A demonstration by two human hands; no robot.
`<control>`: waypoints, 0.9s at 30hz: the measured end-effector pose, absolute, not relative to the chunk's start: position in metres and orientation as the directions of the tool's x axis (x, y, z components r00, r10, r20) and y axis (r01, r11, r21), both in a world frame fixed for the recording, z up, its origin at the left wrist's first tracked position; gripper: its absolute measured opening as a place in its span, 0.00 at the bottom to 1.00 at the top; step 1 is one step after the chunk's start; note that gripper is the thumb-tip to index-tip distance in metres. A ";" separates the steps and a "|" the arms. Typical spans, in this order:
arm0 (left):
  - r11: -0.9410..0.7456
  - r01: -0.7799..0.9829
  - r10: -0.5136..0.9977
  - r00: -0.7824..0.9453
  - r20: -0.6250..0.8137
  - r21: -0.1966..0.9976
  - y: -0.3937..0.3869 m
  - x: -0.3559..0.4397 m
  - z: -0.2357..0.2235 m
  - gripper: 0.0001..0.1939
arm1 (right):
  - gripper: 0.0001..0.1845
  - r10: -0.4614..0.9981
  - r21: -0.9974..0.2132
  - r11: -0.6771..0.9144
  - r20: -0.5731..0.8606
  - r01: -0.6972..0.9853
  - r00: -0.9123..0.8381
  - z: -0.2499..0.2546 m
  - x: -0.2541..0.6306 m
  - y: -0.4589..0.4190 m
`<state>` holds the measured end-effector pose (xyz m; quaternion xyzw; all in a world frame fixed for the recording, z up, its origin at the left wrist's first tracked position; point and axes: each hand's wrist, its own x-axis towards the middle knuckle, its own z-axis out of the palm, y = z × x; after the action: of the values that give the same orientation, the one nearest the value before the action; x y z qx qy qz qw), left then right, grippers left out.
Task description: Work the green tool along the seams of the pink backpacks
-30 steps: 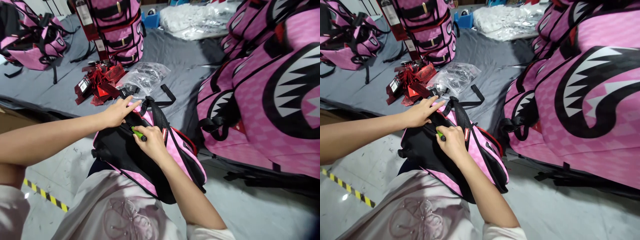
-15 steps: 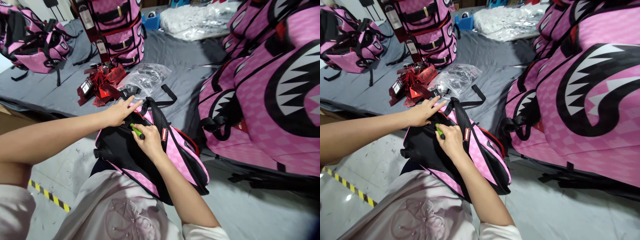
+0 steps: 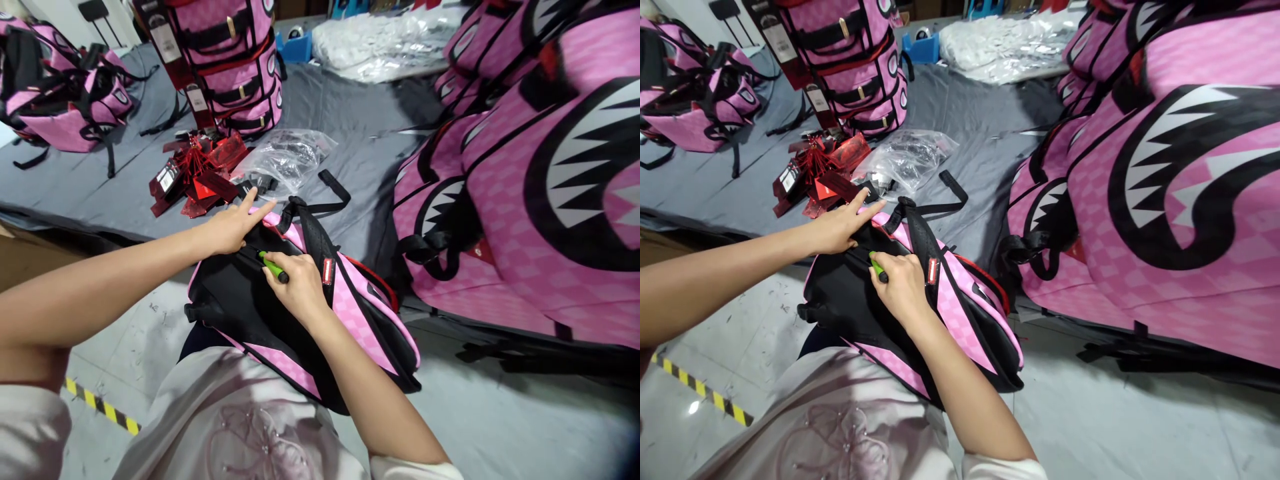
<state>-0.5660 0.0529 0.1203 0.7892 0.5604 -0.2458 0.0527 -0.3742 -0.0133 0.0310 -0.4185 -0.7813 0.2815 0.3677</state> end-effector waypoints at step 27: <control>-0.406 0.894 0.860 0.302 -0.412 -0.192 0.054 -0.587 0.110 0.55 | 0.15 0.862 -0.819 0.385 0.154 0.426 -0.484 0.040 -0.401 0.003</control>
<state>-0.5868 0.0543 0.1102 0.8060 0.5438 -0.2309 0.0368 -0.4006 0.0031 0.0404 -0.4137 -0.7782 0.3691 0.2949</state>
